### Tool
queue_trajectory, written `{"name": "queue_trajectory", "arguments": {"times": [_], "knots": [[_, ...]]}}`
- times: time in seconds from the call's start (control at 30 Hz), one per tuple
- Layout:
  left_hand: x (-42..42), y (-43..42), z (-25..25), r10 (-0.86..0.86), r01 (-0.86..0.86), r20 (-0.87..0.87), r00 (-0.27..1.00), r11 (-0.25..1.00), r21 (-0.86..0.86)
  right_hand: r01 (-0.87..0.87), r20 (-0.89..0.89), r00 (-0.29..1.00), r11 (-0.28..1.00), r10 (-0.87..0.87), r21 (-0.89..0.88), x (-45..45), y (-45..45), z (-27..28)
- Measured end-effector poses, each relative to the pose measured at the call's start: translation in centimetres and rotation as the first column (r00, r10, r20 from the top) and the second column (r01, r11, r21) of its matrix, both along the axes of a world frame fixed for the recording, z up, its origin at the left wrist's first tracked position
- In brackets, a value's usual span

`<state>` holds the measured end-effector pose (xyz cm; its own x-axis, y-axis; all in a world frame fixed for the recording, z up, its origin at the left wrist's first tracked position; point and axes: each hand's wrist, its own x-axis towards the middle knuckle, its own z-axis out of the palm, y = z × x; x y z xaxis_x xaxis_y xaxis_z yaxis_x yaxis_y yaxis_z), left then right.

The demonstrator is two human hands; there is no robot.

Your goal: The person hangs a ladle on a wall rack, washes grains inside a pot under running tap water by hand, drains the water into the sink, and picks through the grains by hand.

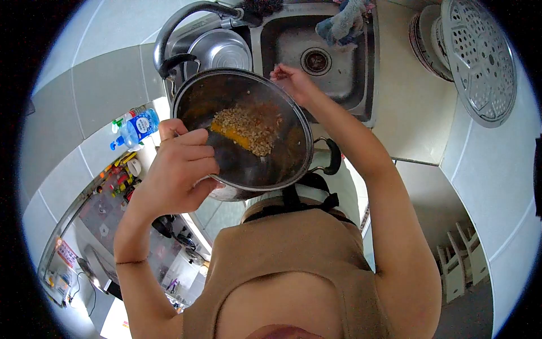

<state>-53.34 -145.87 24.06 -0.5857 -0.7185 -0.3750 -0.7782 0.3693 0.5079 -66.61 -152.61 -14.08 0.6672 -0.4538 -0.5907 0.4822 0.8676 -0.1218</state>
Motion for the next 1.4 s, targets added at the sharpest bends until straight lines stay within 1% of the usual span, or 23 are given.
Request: {"name": "queue_trajectory", "arguments": {"times": [0.03,0.13,0.2,0.23,0.33,0.43,0.53,0.6,0.63,0.7,0.73,0.83,0.97,1.03,1.13,1.23,1.33,1.37,1.4], "knots": [[0.0,0.1,-0.1,0.006,-0.006,-0.001,1.000,1.000,0.001,-0.010,-0.022,1.000,1.000,0.010,-0.006,0.1,0.1,-0.2],[0.3,0.3,-0.4,0.011,-0.011,-0.002,1.000,1.000,0.010,0.025,0.058,0.998,1.000,-0.025,-0.001,0.4,0.4,-0.6],[0.7,0.7,-0.6,0.002,-0.002,0.002,1.000,1.000,0.024,-0.029,0.064,0.998,0.999,0.028,0.013,0.1,0.4,-0.2],[0.9,1.1,-0.9,-0.008,0.008,0.005,1.000,1.000,0.004,-0.057,0.068,0.996,0.998,0.056,0.020,-0.1,0.3,0.2],[1.7,2.6,-2.1,-0.037,0.038,0.007,0.999,0.998,-0.055,-0.166,-0.133,0.978,0.986,0.161,-0.025,-1.6,-0.7,2.9],[2.5,4.3,-3.8,-0.051,0.050,-0.010,0.999,0.992,-0.112,-0.056,0.061,0.996,0.998,0.057,-0.025,-2.5,-1.6,1.3],[2.7,5.8,-5.5,-0.036,0.029,-0.035,0.999,0.984,-0.174,0.027,0.218,0.976,0.996,-0.008,-0.081,-3.7,-2.4,-0.1],[2.6,6.6,-6.4,-0.002,-0.012,-0.070,0.998,0.980,-0.200,0.054,0.284,0.958,0.997,-0.039,-0.047,-4.6,-3.0,-0.3],[2.8,7.0,-6.9,-0.002,-0.012,-0.077,0.997,0.983,-0.184,0.066,0.318,0.947,0.997,-0.054,-0.029,-5.0,-3.3,0.0],[3.2,7.7,-7.7,0.000,-0.014,-0.090,0.996,0.988,-0.153,0.127,0.336,0.934,0.992,-0.125,0.016,-6.1,-3.5,1.0],[3.2,8.0,-7.8,0.004,-0.020,-0.097,0.995,0.986,-0.164,0.157,0.344,0.925,0.987,-0.160,0.038,-6.5,-3.5,1.8],[3.1,8.5,-8.0,0.012,-0.034,-0.108,0.994,0.980,-0.196,0.210,0.149,0.964,0.975,-0.218,0.070,-7.1,-3.7,4.4],[3.3,9.0,-7.8,0.023,-0.046,-0.103,0.994,0.973,-0.225,0.180,0.178,0.969,0.984,-0.174,-0.018,-7.9,-3.5,5.4],[3.4,9.2,-7.8,0.034,-0.057,-0.105,0.994,0.972,-0.226,0.153,0.180,0.974,0.984,-0.135,-0.088,-8.1,-3.5,7.0],[3.7,10.0,-8.2,0.059,-0.085,-0.128,0.990,0.974,-0.208,0.027,0.039,0.999,0.916,-0.013,-0.400,-8.0,-2.5,11.1],[3.9,10.5,-8.6,0.062,-0.093,-0.148,0.987,0.974,-0.206,-0.072,0.000,0.997,0.877,0.081,-0.475,-7.0,-1.1,14.4],[3.6,10.1,-7.9,0.031,-0.064,-0.139,0.990,0.970,-0.235,-0.320,-0.215,0.947,0.772,0.239,-0.549,-5.3,0.6,17.8],[3.5,10.1,-7.8,0.022,-0.056,-0.138,0.990,0.967,-0.247,-0.436,-0.360,0.895,0.682,0.263,-0.587,-4.5,1.4,18.1],[3.4,10.0,-7.7,0.012,-0.048,-0.138,0.990,0.965,-0.259,-0.543,-0.479,0.837,0.514,0.264,-0.664,-3.6,2.1,17.6]]}}
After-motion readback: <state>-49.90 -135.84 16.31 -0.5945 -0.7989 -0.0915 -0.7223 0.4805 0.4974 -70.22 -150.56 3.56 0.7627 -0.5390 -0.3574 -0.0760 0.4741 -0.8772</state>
